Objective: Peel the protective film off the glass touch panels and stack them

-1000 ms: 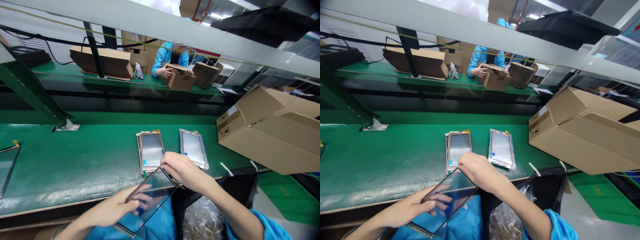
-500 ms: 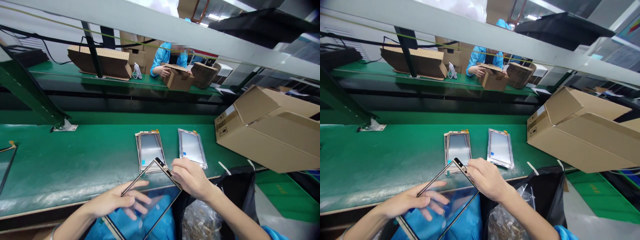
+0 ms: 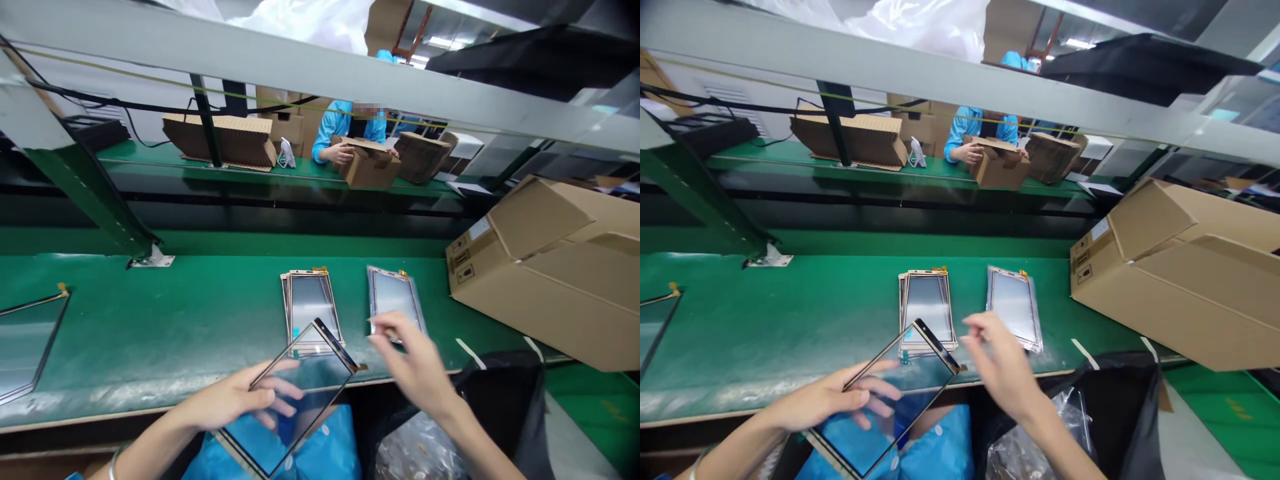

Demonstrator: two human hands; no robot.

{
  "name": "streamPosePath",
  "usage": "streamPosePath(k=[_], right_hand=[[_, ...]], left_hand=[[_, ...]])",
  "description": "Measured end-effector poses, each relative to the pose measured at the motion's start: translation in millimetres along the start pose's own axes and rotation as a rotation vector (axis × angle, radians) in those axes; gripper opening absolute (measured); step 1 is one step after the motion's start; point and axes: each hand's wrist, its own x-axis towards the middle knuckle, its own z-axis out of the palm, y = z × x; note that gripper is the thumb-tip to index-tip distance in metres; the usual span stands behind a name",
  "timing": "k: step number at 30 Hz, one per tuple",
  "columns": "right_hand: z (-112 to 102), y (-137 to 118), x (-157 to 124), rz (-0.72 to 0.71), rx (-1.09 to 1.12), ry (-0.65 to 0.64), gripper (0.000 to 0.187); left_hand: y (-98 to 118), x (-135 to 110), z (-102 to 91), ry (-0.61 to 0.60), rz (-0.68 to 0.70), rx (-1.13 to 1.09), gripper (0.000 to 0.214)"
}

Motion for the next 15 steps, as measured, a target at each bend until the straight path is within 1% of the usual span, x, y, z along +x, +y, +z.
streamPosePath(k=[1, 2, 3, 5, 8, 10, 12, 13, 14, 15], right_hand=[[10, -3, 5, -0.080, -0.043, -0.172, 0.011], [18, -7, 10, -0.148, -0.073, -0.306, 0.013], [24, -11, 15, -0.199, -0.101, -0.393, 0.013], [29, -18, 24, -0.256, -0.155, -0.508, 0.011], [29, -25, 36, -0.280, -0.227, -0.637, 0.016], [26, -28, 37, -0.307, -0.278, -0.661, 0.020], [19, -30, 28, -0.373, -0.321, -0.609, 0.025], [15, -31, 20, -0.400, -0.319, -0.573, 0.026], [9, -30, 8, -0.399, -0.291, -0.545, 0.026], [4, -27, -5, -0.357, -0.230, -0.501, 0.024]], left_hand=[[1, 1, 4.0, -0.010, 0.000, 0.043, 0.054], [1, 1, 7.4, -0.015, 0.003, 0.081, 0.052], [1, 0, 10.1, -0.016, 0.010, 0.112, 0.050], [1, -2, 13.5, -0.014, 0.024, 0.155, 0.049], [0, -6, 15.2, -0.002, 0.038, 0.210, 0.049], [0, -7, 15.3, 0.007, 0.037, 0.232, 0.048], [1, -5, 13.9, -0.003, 0.033, 0.195, 0.049], [1, -3, 12.4, -0.006, 0.025, 0.147, 0.051], [3, 1, 10.0, 0.007, 0.021, 0.083, 0.053], [4, 4, 6.9, 0.041, 0.024, 0.007, 0.056]])
